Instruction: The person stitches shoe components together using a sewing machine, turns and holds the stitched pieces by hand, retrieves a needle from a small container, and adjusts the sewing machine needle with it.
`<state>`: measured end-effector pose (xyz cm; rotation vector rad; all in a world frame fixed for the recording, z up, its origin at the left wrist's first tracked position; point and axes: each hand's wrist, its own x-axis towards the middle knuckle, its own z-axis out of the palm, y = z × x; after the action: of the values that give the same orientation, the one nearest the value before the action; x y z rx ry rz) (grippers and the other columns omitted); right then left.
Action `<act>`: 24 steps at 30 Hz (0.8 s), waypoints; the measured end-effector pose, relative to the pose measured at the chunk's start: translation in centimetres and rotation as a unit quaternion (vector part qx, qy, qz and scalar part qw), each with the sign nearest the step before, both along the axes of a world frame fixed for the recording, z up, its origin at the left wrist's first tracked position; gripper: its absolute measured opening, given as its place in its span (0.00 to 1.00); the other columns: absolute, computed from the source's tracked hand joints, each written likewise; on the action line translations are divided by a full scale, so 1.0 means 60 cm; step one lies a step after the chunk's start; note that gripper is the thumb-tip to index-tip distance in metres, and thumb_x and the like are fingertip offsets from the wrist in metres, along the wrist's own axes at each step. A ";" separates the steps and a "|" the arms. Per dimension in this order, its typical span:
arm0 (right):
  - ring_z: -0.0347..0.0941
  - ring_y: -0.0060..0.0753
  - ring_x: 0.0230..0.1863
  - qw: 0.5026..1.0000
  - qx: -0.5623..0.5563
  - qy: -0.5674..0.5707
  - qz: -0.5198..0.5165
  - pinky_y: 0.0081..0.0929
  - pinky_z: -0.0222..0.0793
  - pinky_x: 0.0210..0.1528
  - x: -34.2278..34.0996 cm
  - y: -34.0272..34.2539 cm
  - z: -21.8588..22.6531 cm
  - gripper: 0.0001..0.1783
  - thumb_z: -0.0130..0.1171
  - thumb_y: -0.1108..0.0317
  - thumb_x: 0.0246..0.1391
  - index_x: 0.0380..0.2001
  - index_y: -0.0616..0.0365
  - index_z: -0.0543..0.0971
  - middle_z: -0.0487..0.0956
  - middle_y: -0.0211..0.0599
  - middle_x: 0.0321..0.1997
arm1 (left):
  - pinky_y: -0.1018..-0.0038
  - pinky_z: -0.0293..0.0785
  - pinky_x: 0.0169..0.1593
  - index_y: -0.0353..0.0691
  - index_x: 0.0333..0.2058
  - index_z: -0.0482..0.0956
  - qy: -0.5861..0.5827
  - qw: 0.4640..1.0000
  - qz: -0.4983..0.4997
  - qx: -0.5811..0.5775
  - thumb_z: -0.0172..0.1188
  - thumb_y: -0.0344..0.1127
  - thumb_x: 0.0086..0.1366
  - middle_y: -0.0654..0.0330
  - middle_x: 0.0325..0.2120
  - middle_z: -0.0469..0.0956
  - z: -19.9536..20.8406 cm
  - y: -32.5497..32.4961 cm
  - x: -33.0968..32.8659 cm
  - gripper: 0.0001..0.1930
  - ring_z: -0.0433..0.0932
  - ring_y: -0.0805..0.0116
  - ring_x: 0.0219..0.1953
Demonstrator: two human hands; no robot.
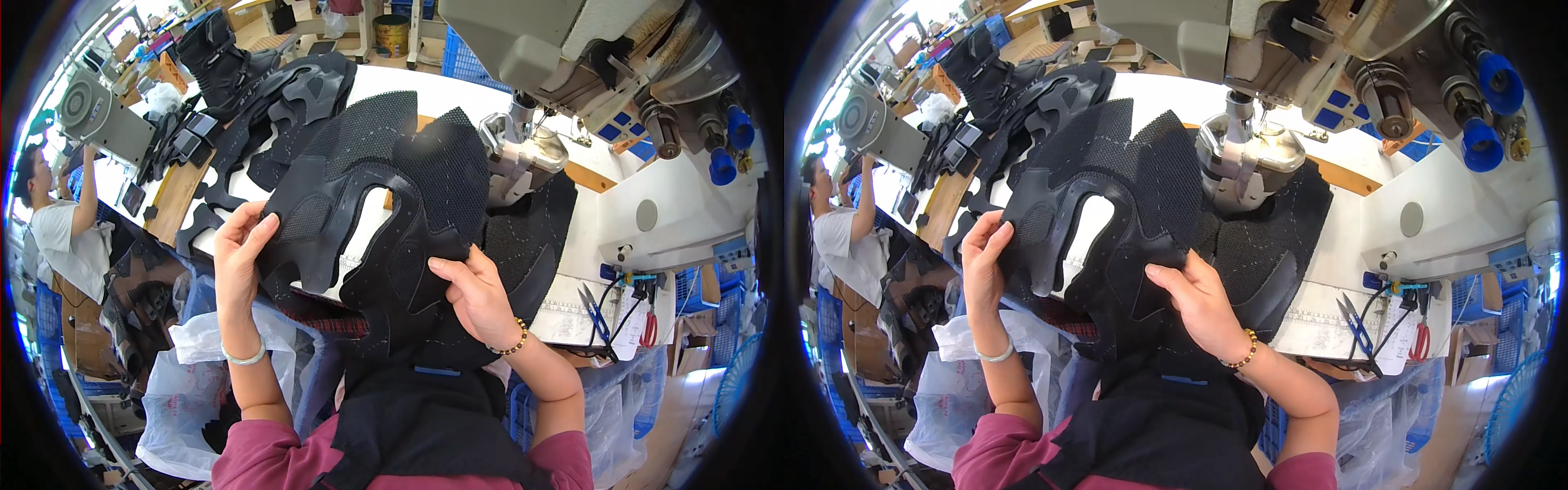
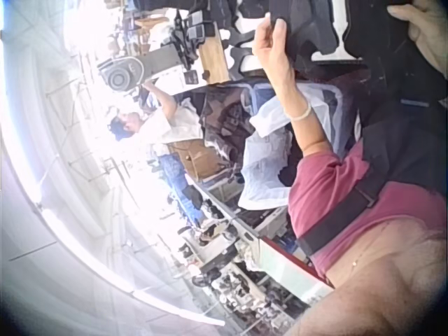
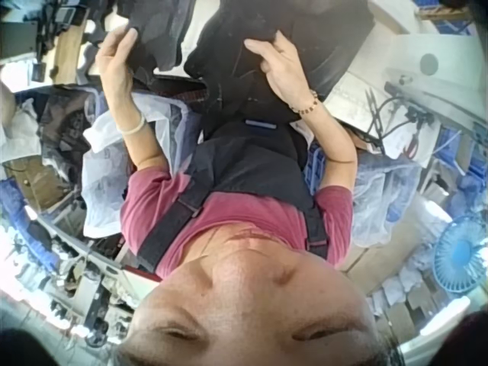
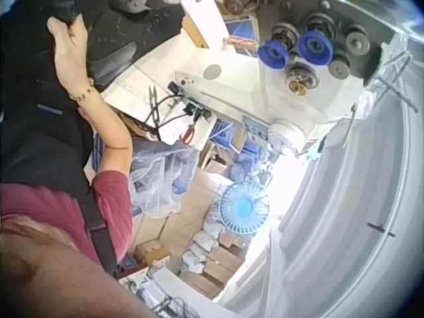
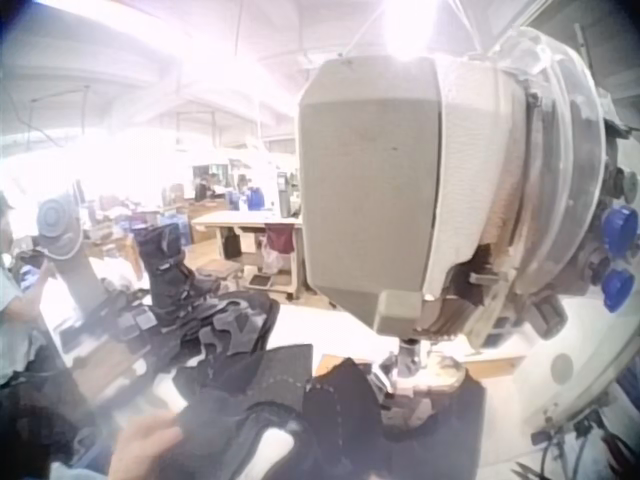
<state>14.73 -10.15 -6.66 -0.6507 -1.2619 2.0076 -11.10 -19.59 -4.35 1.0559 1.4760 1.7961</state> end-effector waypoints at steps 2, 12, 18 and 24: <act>0.53 0.05 0.19 1.000 -0.007 -0.009 0.002 0.10 0.45 0.19 -0.001 0.000 0.002 0.12 0.52 0.67 0.56 0.43 0.56 0.72 0.71 0.17 0.28 | 0.85 0.66 0.41 0.31 0.38 0.75 0.006 1.000 0.009 0.007 0.57 0.27 0.59 0.63 0.31 0.76 0.005 -0.007 0.000 0.09 0.73 0.80 0.33; 0.53 0.04 0.19 0.999 -0.014 -0.029 -0.023 0.09 0.45 0.18 -0.004 -0.006 0.012 0.09 0.55 0.66 0.54 0.37 0.55 0.73 0.70 0.16 0.27 | 0.89 0.62 0.33 0.31 0.34 0.76 0.081 0.994 0.071 0.018 0.60 0.22 0.56 0.69 0.26 0.72 0.024 -0.024 0.022 0.06 0.67 0.86 0.29; 0.57 0.04 0.23 0.999 -0.026 -0.026 -0.022 0.08 0.46 0.20 -0.008 -0.007 0.016 0.10 0.54 0.68 0.54 0.39 0.56 0.72 0.72 0.17 0.30 | 0.89 0.58 0.31 0.31 0.33 0.76 0.100 0.992 0.078 0.008 0.61 0.23 0.55 0.71 0.22 0.67 0.015 -0.025 0.019 0.06 0.63 0.86 0.25; 0.66 0.11 0.37 0.999 -0.043 0.002 -0.016 0.11 0.60 0.35 -0.009 -0.007 0.018 0.12 0.52 0.72 0.55 0.43 0.60 0.71 0.74 0.25 0.39 | 0.88 0.61 0.33 0.31 0.34 0.76 0.101 0.993 0.053 -0.009 0.60 0.24 0.56 0.70 0.24 0.71 0.025 -0.027 0.019 0.06 0.66 0.85 0.27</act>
<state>14.18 -10.55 -5.60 -0.7028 -1.1613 2.0442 -9.96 -21.18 -2.85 1.1999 1.6934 1.7880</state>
